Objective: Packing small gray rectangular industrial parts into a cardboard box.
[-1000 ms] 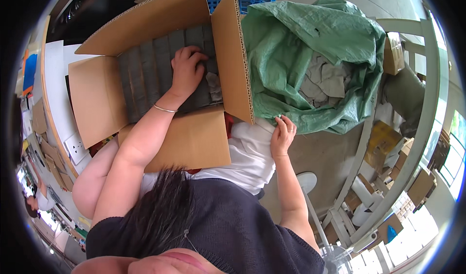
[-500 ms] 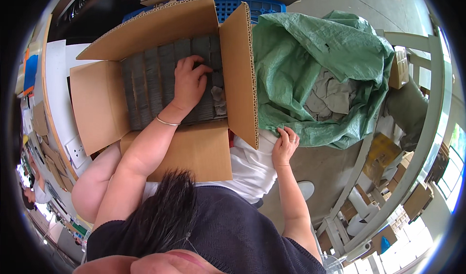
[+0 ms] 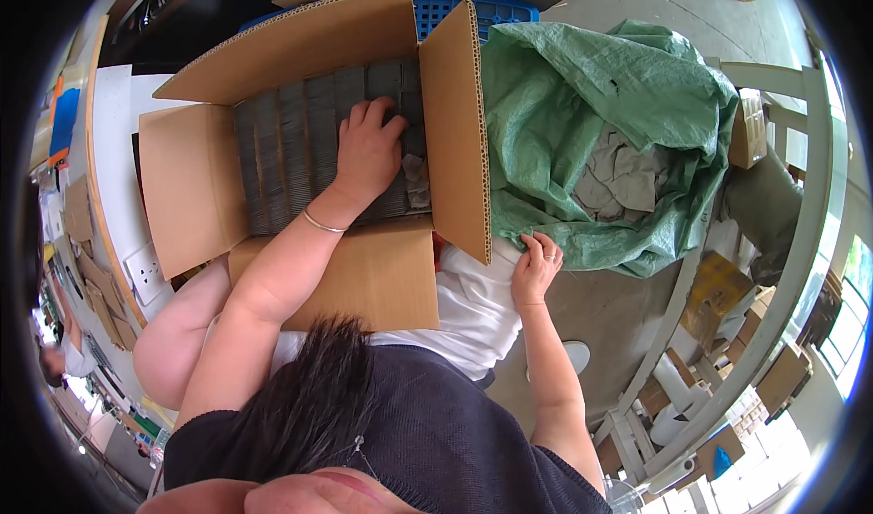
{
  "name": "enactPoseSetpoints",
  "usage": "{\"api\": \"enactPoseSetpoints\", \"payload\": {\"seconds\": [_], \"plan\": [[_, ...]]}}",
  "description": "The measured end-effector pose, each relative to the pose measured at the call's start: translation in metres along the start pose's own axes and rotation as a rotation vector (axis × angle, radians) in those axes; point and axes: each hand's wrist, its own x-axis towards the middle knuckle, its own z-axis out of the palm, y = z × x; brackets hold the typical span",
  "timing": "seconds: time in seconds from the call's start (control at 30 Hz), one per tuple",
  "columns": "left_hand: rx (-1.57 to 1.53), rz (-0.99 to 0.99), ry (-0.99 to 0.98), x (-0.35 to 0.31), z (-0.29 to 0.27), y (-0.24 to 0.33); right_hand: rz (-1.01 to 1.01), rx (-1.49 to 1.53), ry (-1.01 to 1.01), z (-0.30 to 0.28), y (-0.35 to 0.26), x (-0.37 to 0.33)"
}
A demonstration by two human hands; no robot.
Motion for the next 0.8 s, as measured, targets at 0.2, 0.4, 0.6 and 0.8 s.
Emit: {"api": "enactPoseSetpoints", "payload": {"seconds": [0.2,0.4,0.6,0.8], "plan": [[-0.047,-0.01,0.013,0.0,0.007,-0.0033,-0.022,-0.01,0.011,0.001,-0.0017,-0.0017],[-0.075,-0.004,0.024,0.0004,0.0099,-0.0065,-0.035,-0.007,0.021,0.0024,-0.0027,-0.0025],[-0.175,-0.011,0.029,-0.0004,0.0036,-0.0001,-0.034,-0.016,0.02,-0.0015,-0.0033,-0.0039],[-0.165,-0.04,-0.005,-0.0024,0.0069,0.0,-0.024,-0.015,0.02,0.0001,-0.0051,-0.0049]]}}
